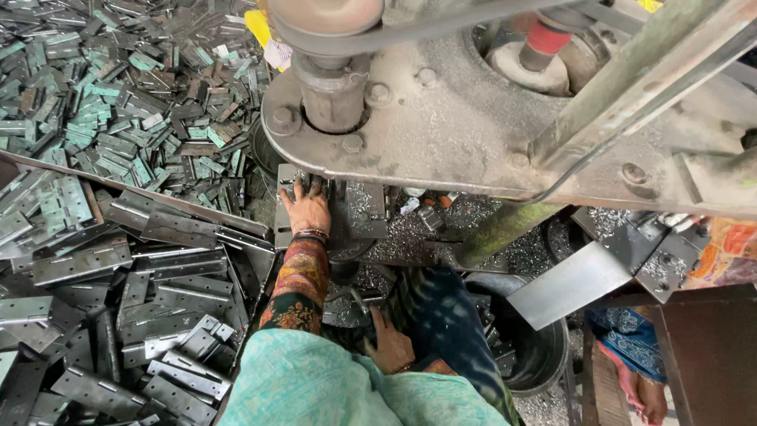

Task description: The person repeatedly picks up small metal brackets from a large pile, places them into a press machine, and operates the machine to process them. The processed brackets are then dropped into a bucket below.

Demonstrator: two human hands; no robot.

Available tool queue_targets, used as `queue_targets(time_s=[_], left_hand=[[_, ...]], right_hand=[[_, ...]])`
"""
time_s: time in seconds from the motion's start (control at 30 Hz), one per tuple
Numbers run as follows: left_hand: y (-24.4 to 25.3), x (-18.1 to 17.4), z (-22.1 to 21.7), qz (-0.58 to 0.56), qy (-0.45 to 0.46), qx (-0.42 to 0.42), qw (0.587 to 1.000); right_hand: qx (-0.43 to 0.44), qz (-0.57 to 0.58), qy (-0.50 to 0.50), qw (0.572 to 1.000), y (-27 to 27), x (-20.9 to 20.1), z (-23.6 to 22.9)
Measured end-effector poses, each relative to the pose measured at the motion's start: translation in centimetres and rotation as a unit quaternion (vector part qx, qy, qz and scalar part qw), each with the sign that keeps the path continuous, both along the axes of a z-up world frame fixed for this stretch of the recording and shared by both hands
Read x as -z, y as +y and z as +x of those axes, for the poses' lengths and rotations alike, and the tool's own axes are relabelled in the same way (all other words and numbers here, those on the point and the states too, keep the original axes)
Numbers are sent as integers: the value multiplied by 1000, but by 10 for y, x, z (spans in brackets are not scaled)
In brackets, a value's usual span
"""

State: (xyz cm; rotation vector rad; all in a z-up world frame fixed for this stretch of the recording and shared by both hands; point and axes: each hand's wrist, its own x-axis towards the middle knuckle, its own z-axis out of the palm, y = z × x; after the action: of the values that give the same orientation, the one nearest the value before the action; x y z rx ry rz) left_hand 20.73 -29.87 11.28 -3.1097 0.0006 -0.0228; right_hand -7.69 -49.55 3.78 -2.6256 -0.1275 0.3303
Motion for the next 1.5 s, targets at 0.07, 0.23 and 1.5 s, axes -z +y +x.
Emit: queue_targets(time_s=[0.07, 0.23, 1.5], left_hand=[[1, -2, -4, -2, 9, -5, 1000], [-2, -16, -3, -8, 45, -7, 999], [44, 21, -179, -353, -312, -75, 879]], right_hand=[[-2, -4, 5, 1000, 1, 16, -3], [-13, 20, 5, 1000, -1, -8, 4], [63, 199, -181, 961, 1, -72, 65]])
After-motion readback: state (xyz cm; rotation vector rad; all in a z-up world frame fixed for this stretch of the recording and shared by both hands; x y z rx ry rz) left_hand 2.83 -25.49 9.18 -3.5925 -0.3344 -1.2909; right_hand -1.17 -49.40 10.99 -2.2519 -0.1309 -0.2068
